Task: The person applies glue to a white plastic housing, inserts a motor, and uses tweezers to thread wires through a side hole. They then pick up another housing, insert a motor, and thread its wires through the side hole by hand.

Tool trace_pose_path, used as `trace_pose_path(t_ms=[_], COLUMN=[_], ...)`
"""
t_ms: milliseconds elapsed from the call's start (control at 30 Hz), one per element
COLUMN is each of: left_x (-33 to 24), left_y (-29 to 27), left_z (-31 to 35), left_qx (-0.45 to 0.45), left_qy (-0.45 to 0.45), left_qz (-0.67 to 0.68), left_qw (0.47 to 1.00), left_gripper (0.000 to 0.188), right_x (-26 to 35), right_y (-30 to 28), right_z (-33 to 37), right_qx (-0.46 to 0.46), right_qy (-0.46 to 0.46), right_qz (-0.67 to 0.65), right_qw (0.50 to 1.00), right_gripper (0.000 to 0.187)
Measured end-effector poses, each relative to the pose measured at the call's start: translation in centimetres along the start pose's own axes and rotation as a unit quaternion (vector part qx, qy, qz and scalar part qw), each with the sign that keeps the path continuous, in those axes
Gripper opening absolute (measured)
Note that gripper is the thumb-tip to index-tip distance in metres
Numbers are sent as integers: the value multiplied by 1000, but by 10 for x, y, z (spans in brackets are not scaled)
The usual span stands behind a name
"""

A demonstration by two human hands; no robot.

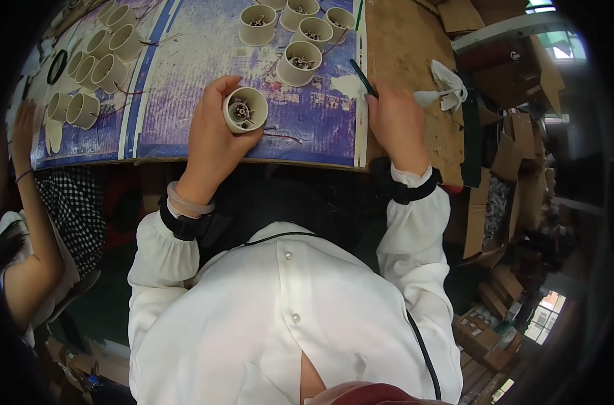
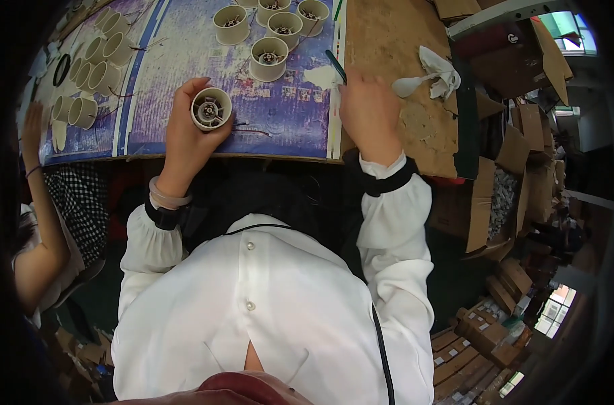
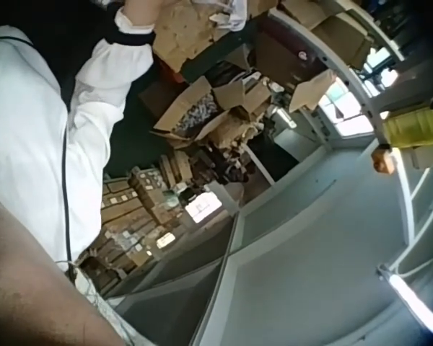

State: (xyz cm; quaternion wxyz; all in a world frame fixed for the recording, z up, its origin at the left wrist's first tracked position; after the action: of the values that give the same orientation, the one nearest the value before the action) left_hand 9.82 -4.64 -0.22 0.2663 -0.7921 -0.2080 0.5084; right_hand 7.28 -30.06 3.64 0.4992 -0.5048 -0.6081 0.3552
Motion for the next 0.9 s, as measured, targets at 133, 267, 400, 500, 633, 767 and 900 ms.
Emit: trace_pose_path(t_ms=[133,267,400,500,633,767,900], left_x=[3,-1,1,0,5,8,9], left_y=[-6,-7,-17,-16,-14,-15,-16], left_z=[3,-2,-2,1,1,3,2], left_qx=[-42,-29,-47,-48,-34,-59,-62], left_qy=[-12,45,85,111,96,81,78], left_qz=[-20,-150,-159,-120,-99,-101,-103], left_qw=[999,987,983,985,990,990,990], left_gripper=[56,53,53,56,56,56,57], right_x=[-6,-11,-13,18,68,112,126], right_y=[16,25,13,-4,-6,3,21], right_z=[-8,-12,-4,2,4,0,-4], right_qx=[47,80,60,72,65,68,87], right_qy=[-5,-15,-58,-8,-66,-110,-127], right_qz=[66,82,38,-180,-416,-536,-520], right_qw=[997,993,996,981,905,834,840], right_gripper=[19,19,15,12,9,9,10])
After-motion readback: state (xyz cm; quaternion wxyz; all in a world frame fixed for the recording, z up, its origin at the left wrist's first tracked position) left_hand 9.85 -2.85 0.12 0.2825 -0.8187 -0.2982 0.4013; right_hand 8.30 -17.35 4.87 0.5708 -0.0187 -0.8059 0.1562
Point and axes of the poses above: each hand's wrist, its own z-axis away from the middle knuckle, its own y-axis out of the palm, x = y × z, the point moved 9 cm from there along -z, towards the middle knuckle, and after that the axes turned 14 degrees about -z, right-handed, at the moved point
